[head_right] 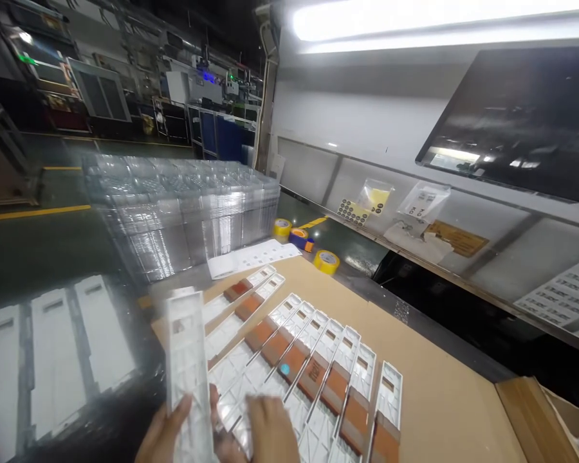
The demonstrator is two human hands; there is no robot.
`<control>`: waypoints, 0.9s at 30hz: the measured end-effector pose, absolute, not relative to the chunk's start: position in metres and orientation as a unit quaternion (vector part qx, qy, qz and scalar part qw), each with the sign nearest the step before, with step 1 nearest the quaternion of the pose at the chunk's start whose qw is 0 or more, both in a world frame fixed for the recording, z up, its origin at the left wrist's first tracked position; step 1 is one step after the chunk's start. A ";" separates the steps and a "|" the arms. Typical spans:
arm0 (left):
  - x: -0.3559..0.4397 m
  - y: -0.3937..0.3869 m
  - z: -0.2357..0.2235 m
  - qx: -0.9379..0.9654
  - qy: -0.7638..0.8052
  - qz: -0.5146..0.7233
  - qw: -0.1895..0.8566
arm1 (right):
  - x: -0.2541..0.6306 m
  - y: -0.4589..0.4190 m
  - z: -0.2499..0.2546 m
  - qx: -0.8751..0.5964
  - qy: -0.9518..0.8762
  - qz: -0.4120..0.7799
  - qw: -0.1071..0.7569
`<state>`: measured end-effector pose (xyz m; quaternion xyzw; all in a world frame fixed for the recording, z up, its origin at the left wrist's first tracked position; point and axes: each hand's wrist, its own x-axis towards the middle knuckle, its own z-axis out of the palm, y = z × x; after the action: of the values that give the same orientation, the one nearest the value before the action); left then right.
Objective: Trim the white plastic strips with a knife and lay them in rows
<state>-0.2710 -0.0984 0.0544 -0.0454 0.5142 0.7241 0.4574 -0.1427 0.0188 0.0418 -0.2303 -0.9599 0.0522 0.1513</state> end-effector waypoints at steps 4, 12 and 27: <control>-0.321 -0.056 0.060 -0.034 0.433 0.736 0.519 | -0.212 0.071 0.057 -0.344 -0.934 0.072 0.065; -0.371 0.017 0.046 -0.013 0.400 0.689 0.604 | -0.254 0.103 0.045 -0.386 -0.920 0.062 0.018; -0.359 -0.007 0.022 -0.035 0.392 0.677 0.622 | -0.264 0.116 0.061 -0.373 -0.921 0.042 -0.099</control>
<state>-0.3586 -0.0067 0.0219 -0.0350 0.3925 0.6766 0.6221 -0.2636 0.1157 0.0605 -0.3733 -0.9214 0.0421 -0.0994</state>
